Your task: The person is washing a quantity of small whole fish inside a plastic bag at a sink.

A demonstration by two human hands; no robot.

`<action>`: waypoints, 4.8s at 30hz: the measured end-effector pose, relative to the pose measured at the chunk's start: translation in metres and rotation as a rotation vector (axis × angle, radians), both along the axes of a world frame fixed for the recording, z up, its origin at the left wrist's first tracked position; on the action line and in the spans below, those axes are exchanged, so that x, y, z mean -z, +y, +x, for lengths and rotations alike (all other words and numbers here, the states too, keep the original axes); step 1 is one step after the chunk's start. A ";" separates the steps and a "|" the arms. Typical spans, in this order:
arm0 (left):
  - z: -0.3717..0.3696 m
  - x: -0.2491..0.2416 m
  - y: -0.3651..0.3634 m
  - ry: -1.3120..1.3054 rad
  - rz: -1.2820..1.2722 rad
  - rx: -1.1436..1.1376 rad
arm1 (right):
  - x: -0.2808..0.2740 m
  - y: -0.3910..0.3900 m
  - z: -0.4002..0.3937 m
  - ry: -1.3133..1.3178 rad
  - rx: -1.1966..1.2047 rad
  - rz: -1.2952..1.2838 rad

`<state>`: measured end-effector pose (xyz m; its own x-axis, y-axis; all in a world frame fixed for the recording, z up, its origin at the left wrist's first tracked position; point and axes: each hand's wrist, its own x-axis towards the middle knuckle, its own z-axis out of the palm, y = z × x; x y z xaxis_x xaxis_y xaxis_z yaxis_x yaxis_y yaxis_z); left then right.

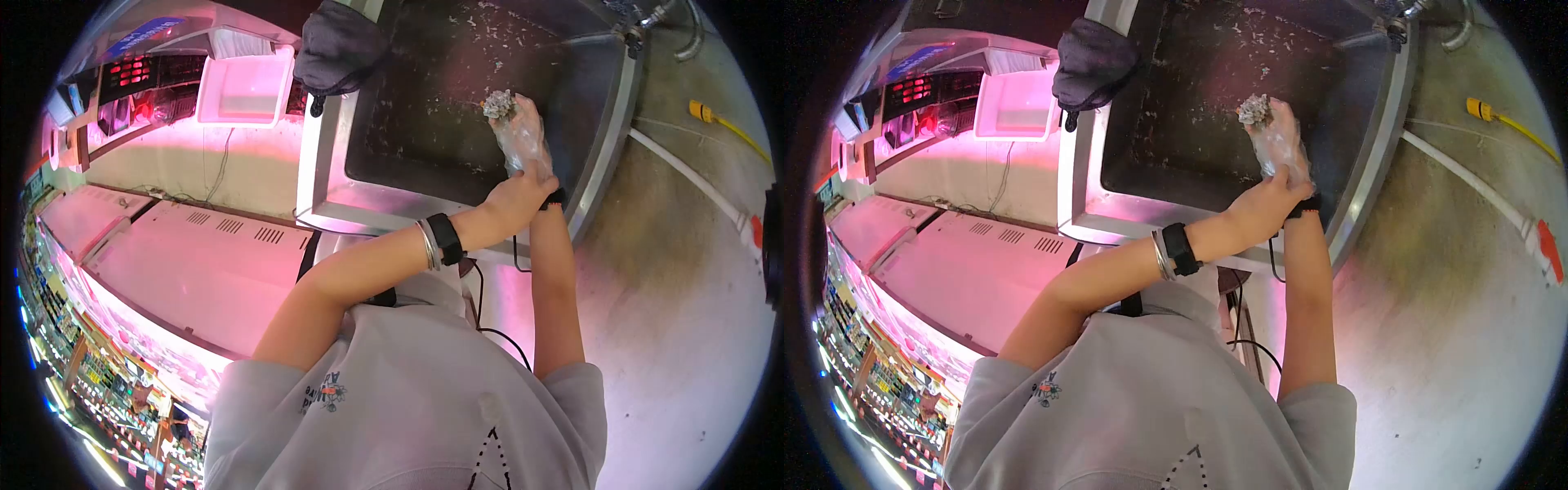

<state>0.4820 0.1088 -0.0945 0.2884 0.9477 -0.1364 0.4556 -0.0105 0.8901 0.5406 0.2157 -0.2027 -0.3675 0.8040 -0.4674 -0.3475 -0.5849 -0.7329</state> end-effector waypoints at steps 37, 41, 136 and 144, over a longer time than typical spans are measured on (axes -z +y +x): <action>-0.030 -0.029 -0.038 0.084 0.090 0.045 | -0.084 -0.036 -0.040 -0.811 -0.265 0.542; -0.030 -0.027 -0.038 0.078 0.102 0.047 | -0.062 -0.033 -0.033 -0.880 -0.311 0.601; -0.063 -0.019 -0.079 0.292 0.316 -0.045 | -0.060 -0.071 -0.093 -0.167 -0.241 0.289; -0.080 -0.031 -0.084 0.316 0.389 -0.028 | -0.101 -0.078 -0.118 0.226 0.076 -0.364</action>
